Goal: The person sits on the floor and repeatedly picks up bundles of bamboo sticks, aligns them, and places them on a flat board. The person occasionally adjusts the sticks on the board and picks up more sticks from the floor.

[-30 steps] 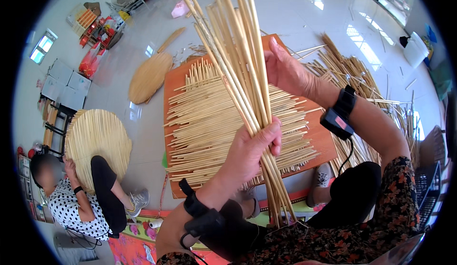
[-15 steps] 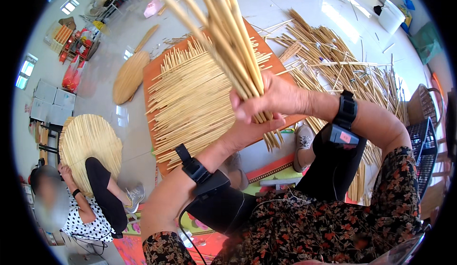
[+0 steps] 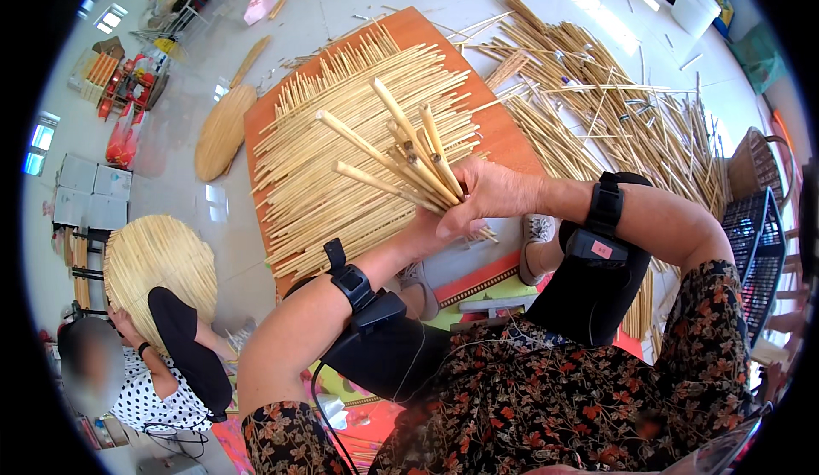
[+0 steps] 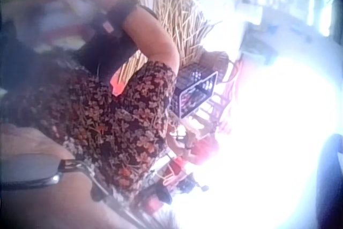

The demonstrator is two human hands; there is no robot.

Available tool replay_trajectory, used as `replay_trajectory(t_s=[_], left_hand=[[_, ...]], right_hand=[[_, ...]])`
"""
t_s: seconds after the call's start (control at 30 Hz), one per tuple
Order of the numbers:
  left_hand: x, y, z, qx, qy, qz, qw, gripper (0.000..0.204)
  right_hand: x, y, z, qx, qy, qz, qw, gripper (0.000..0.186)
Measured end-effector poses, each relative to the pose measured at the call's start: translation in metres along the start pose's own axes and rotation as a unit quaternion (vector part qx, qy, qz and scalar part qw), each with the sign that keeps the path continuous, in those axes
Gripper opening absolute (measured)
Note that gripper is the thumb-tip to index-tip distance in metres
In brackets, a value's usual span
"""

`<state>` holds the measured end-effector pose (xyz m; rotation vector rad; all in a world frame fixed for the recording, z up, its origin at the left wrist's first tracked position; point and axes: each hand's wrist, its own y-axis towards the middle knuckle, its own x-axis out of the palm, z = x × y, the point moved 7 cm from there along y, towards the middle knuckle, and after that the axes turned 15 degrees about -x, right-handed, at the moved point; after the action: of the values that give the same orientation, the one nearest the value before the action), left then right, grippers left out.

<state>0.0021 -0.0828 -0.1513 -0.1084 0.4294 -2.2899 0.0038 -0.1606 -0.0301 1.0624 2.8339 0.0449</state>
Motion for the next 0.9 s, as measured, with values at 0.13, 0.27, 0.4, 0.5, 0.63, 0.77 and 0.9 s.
replay_trajectory(t_s=[0.13, 0.27, 0.4, 0.5, 0.63, 0.77, 0.9], left_hand=[[0.000, 0.002, 0.011, 0.033, -0.039, 0.013, 0.999, 0.039], [0.005, 0.018, 0.019, 0.023, -0.013, 0.113, 0.993, 0.039], [0.018, 0.020, 0.041, 0.052, -0.024, 0.145, 0.988, 0.041], [0.024, 0.022, 0.048, -0.008, -0.092, 0.064, 0.994, 0.042], [0.034, 0.016, 0.057, -0.044, -0.049, 0.007, 0.998, 0.048], [0.045, 0.011, 0.054, -0.055, -0.103, -0.072, 0.991, 0.050], [0.044, 0.008, 0.067, -0.063, -0.133, -0.106, 0.983, 0.046]], right_hand=[[-0.008, 0.005, 0.002, -0.103, -0.105, 0.046, 0.988, 0.055], [-0.017, 0.012, -0.002, -0.072, -0.057, 0.159, 0.983, 0.062], [-0.038, 0.013, 0.011, -0.030, -0.104, 0.262, 0.959, 0.039], [-0.062, 0.017, 0.000, -0.016, 0.012, 0.294, 0.956, 0.022], [-0.086, 0.011, -0.012, -0.081, 0.153, 0.281, 0.944, 0.014], [-0.097, 0.010, -0.029, -0.141, 0.234, 0.201, 0.941, 0.010], [-0.094, 0.008, -0.042, -0.167, 0.239, 0.173, 0.941, 0.023]])
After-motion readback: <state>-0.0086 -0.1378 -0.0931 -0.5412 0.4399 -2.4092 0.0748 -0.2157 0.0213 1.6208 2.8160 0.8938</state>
